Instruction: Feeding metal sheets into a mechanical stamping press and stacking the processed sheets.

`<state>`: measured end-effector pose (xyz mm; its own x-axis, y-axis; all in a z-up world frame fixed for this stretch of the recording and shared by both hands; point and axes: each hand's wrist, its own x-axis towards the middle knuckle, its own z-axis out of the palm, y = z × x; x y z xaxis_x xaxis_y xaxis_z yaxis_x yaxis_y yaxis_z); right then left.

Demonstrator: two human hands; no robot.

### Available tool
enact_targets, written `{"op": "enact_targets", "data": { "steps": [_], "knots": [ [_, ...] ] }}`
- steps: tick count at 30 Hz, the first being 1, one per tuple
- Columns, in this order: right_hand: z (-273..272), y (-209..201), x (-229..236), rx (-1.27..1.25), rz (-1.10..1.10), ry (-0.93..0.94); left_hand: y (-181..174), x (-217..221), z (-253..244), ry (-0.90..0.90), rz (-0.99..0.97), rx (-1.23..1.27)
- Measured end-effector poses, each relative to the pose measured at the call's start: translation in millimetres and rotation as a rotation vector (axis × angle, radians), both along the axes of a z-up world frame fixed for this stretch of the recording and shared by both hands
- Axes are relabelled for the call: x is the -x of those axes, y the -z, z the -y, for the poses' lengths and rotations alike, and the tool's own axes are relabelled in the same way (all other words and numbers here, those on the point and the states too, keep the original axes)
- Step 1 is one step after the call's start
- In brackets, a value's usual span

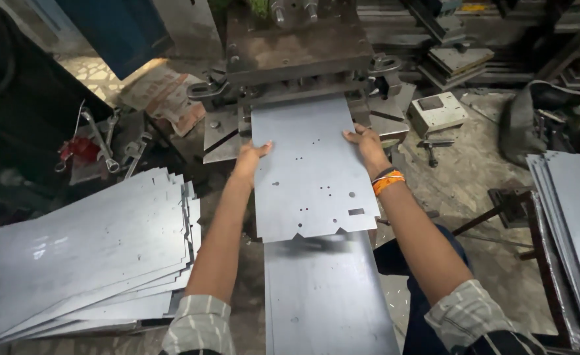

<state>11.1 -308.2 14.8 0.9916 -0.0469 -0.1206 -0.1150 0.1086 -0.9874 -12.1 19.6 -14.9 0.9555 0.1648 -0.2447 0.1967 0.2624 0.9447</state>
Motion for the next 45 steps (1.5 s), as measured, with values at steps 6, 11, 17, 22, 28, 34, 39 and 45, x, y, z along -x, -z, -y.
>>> {"op": "enact_targets", "data": {
  "steps": [6, 11, 17, 22, 28, 34, 39, 45],
  "knots": [
    [1, -7, 3, 0.032, 0.06, 0.024, 18, -15, -2, 0.032, 0.005, -0.044],
    [17, 21, -25, 0.069, 0.029, 0.023, 36, -32, 2, -0.007, 0.003, 0.044],
    [14, 2, -11, 0.134, -0.01, -0.001, 22, -25, 2, -0.006, -0.027, -0.008],
    [23, 27, -38, 0.21, -0.034, -0.004, 30, -33, 2, -0.035, -0.046, -0.02],
    [11, -4, -6, 0.193, 0.007, -0.003, 27, -28, 5, -0.033, -0.076, -0.048],
    [18, 11, -13, 0.238, 0.014, 0.013, 38, -36, 1, -0.017, -0.12, -0.143],
    [21, 23, -29, 0.233, -0.021, 0.016, 24, -28, 1, -0.03, -0.127, -0.153],
    [13, 11, -23, 0.214, -0.032, 0.008, 21, -30, 3, -0.04, -0.124, -0.153]
  ]
}}
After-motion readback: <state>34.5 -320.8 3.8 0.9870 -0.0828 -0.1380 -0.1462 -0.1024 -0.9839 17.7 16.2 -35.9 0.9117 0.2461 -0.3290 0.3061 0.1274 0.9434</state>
